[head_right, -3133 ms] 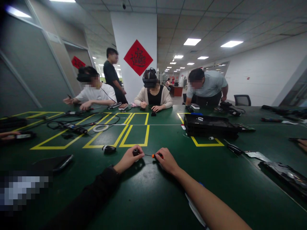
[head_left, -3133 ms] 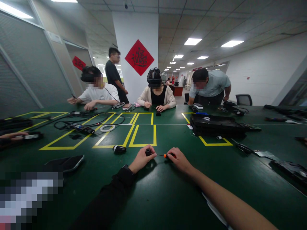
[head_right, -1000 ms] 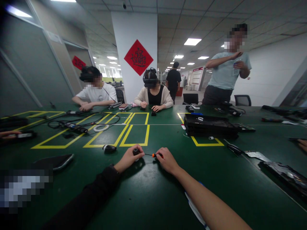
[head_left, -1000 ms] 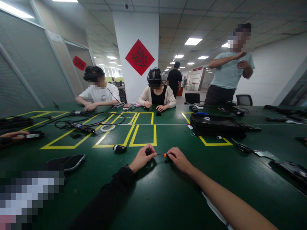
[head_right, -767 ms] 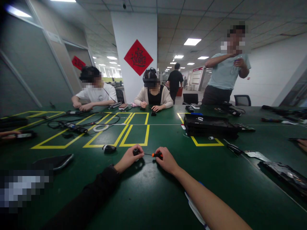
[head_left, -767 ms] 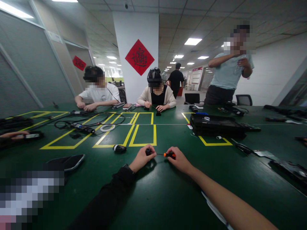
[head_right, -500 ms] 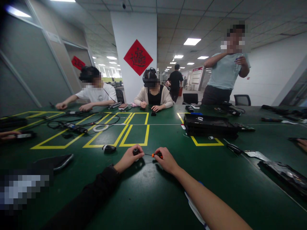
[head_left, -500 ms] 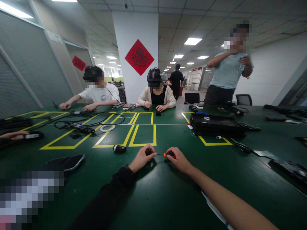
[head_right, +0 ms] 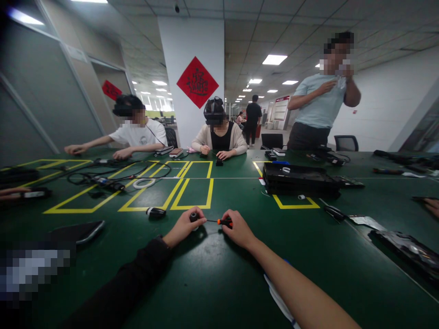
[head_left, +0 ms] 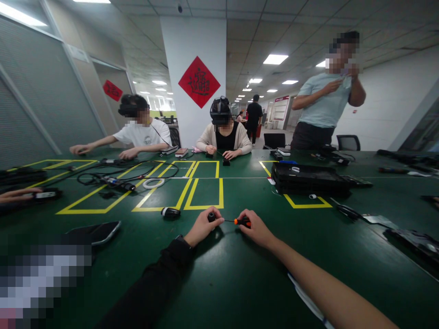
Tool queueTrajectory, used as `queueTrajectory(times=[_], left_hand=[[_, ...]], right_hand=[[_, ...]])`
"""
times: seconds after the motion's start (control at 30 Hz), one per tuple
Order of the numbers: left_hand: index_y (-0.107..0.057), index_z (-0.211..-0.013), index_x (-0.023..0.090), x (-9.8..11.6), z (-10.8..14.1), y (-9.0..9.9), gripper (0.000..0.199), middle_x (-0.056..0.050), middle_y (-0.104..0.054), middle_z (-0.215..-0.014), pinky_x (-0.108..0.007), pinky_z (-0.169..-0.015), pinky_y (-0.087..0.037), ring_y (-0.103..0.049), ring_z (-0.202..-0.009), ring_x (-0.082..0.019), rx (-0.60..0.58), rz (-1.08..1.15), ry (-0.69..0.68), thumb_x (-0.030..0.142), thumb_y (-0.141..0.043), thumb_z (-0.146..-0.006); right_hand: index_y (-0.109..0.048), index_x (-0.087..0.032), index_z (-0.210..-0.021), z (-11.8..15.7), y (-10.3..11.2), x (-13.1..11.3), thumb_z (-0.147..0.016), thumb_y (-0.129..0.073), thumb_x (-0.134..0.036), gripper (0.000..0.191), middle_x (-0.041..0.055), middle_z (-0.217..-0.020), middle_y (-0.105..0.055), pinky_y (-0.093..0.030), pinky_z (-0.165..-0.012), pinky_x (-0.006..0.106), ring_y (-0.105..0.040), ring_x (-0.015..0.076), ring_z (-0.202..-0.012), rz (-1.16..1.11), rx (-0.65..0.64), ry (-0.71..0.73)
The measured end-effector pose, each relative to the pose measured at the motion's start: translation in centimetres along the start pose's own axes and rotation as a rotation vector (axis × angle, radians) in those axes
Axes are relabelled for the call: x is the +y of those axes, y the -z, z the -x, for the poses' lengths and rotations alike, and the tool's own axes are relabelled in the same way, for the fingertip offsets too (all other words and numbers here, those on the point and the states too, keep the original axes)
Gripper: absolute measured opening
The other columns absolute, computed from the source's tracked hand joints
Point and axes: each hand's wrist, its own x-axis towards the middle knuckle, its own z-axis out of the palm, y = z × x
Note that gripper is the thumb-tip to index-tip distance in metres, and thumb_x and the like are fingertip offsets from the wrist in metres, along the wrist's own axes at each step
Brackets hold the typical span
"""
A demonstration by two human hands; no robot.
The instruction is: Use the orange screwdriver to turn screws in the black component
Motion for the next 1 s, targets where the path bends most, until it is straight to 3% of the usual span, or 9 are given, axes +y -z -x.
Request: queueTrajectory(times=[0.2,0.53,0.77,1.0], left_hand=[[-0.055,-0.074,0.015,-0.23,0.03,-0.05,0.018,0.000,-0.058,-0.072,-0.024,-0.065,-0.041,-0.053,-0.065,-0.012,-0.012,0.036,-0.008,0.032,-0.061,-0.070],[-0.053,-0.076,0.015,-0.24,-0.07,-0.05,0.014,-0.002,-0.061,-0.077,-0.029,-0.074,-0.042,-0.056,-0.073,-0.014,-0.044,0.057,-0.012,0.024,-0.061,-0.070],[-0.054,-0.075,0.015,-0.07,-0.06,-0.01,0.014,-0.002,-0.061,-0.077,-0.029,-0.074,-0.043,-0.056,-0.073,-0.015,-0.036,0.051,-0.001,0.025,-0.061,-0.069],[-0.054,-0.076,0.015,-0.48,-0.20,0.01,0.019,0.000,-0.059,-0.074,-0.027,-0.069,-0.042,-0.055,-0.070,-0.014,-0.017,-0.003,-0.013,0.028,-0.065,-0.066]], right_hand=[[-0.061,-0.017,-0.084,-0.26,-0.05,0.32,-0.086,-0.044,-0.025,0.019,0.0041,-0.086,-0.059,-0.038,-0.080,0.032,-0.050,0.0169,-0.088,0.035,-0.038,0.035],[-0.057,-0.018,-0.088,-0.05,0.04,-0.05,-0.075,-0.057,-0.020,0.013,0.0028,-0.089,-0.056,-0.041,-0.077,0.031,-0.051,0.0167,-0.085,0.015,-0.007,0.031],[-0.061,-0.018,-0.087,-0.19,0.08,0.11,-0.085,-0.044,-0.024,0.018,0.0045,-0.088,-0.058,-0.039,-0.080,0.032,-0.050,0.0176,-0.089,0.041,-0.029,0.022],[-0.060,-0.018,-0.088,-0.24,0.08,0.05,-0.079,-0.051,-0.020,0.012,0.0037,-0.089,-0.057,-0.040,-0.080,0.032,-0.050,0.0173,-0.089,0.027,-0.005,0.045]])
